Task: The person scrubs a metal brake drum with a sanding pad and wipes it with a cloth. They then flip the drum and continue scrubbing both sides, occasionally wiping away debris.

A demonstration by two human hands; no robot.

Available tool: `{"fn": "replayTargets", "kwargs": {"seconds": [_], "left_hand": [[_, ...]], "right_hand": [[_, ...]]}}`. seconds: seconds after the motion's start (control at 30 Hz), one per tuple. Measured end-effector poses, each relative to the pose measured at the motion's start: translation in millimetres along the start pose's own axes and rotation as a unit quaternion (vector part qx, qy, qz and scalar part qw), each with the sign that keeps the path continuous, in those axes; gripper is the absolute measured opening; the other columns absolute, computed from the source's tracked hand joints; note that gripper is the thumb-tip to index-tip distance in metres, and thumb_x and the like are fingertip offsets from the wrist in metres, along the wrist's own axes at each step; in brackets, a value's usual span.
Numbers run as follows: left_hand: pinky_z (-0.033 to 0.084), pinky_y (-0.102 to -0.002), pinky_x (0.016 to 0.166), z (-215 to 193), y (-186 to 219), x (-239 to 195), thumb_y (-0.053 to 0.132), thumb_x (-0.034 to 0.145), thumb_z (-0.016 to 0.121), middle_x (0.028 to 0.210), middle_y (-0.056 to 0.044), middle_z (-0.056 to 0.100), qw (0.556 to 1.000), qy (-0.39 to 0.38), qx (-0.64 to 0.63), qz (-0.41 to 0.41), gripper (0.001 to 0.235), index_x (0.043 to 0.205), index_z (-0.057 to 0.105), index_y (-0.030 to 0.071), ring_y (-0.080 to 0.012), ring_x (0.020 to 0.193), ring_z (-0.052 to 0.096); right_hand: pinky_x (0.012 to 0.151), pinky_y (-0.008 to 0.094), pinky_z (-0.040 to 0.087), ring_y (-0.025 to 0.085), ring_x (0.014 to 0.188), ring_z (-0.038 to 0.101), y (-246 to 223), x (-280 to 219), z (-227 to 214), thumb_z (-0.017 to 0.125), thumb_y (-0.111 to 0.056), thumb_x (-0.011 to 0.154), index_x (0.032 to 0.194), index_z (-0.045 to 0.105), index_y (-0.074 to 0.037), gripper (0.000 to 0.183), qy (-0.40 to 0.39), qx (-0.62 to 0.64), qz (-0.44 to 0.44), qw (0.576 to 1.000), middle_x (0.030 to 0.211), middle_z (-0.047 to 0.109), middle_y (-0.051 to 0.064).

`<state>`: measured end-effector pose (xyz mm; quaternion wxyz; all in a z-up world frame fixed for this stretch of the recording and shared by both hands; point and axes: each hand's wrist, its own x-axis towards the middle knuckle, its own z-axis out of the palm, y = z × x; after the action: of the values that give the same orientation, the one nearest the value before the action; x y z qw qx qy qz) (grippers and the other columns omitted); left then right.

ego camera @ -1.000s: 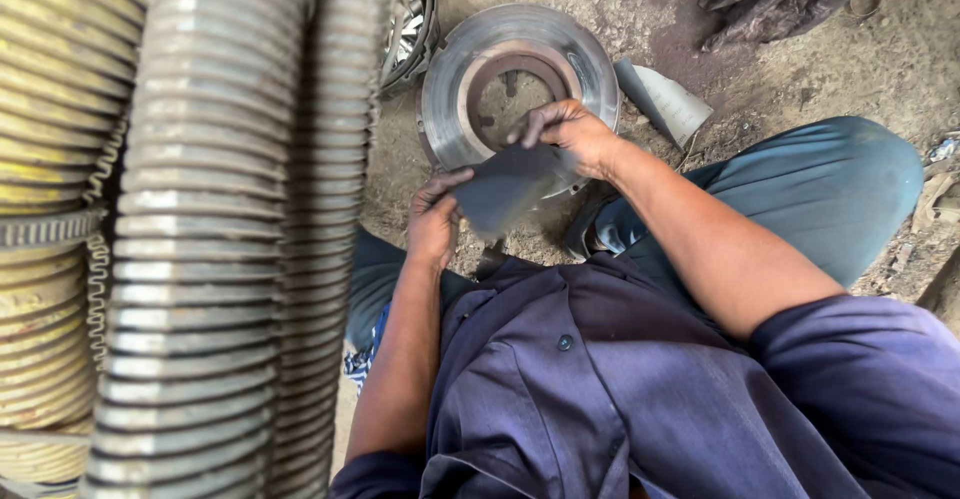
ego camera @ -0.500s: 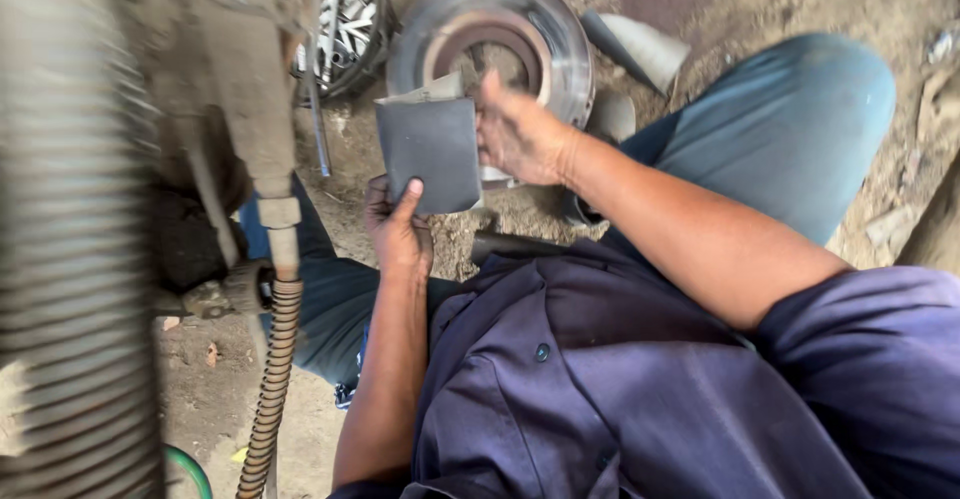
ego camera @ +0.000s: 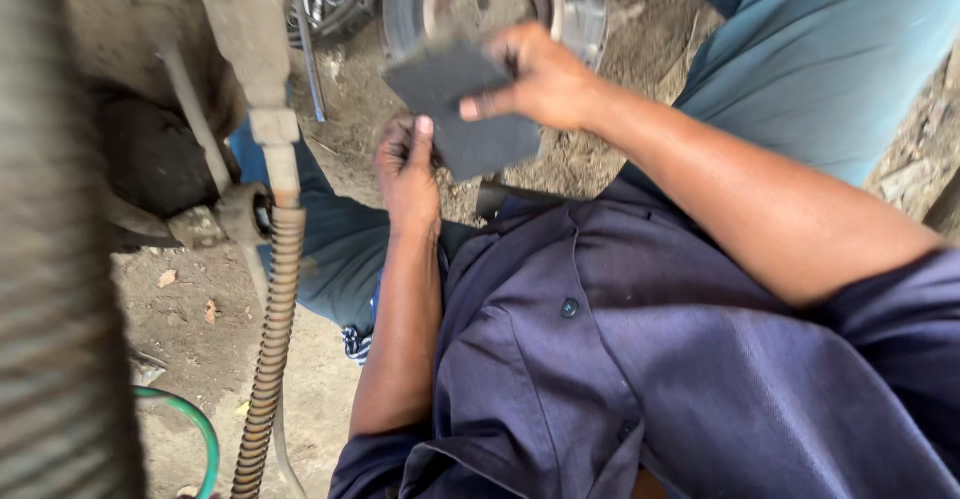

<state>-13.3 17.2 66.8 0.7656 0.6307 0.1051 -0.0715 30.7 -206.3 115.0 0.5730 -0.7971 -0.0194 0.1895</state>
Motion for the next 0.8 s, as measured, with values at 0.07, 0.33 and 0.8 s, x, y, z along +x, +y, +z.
{"fn": "replayTargets", "kwargs": {"seconds": [0.07,0.33,0.8], "left_hand": [[0.042,-0.025,0.069,3,-12,6,0.017,0.104,0.068,0.082,0.003,0.06,0.998,0.003,0.064,-0.009,0.017,0.091,0.065,0.005,-0.008,0.076,0.05],[0.055,-0.042,0.087,-6,-75,37,0.029,0.091,0.073,0.106,-0.019,0.073,0.908,-0.012,0.417,-0.046,0.041,0.119,0.064,0.0,-0.034,0.096,0.072],[0.041,-0.05,0.11,17,50,-32,0.023,0.089,0.069,0.112,-0.013,0.073,0.728,0.1,0.672,0.092,0.024,0.108,0.072,0.009,-0.0347,0.111,0.065]], "right_hand": [[0.094,0.033,0.056,0.016,0.102,0.07,19,-4,1,0.086,-0.018,0.082,0.119,0.07,-0.006,0.042,-0.036,0.123,0.021,0.991,0.11,0.076,0.006],[0.085,0.038,0.061,0.029,0.096,0.074,70,56,-82,0.055,0.0,0.095,0.125,0.07,-0.005,0.034,0.093,-0.217,0.011,0.972,0.122,0.074,0.016],[0.123,0.04,0.015,0.028,0.155,0.008,214,82,-95,0.029,-0.012,0.102,0.164,0.012,-0.012,0.064,-0.102,-0.56,0.067,0.82,0.17,0.003,0.012]]}}
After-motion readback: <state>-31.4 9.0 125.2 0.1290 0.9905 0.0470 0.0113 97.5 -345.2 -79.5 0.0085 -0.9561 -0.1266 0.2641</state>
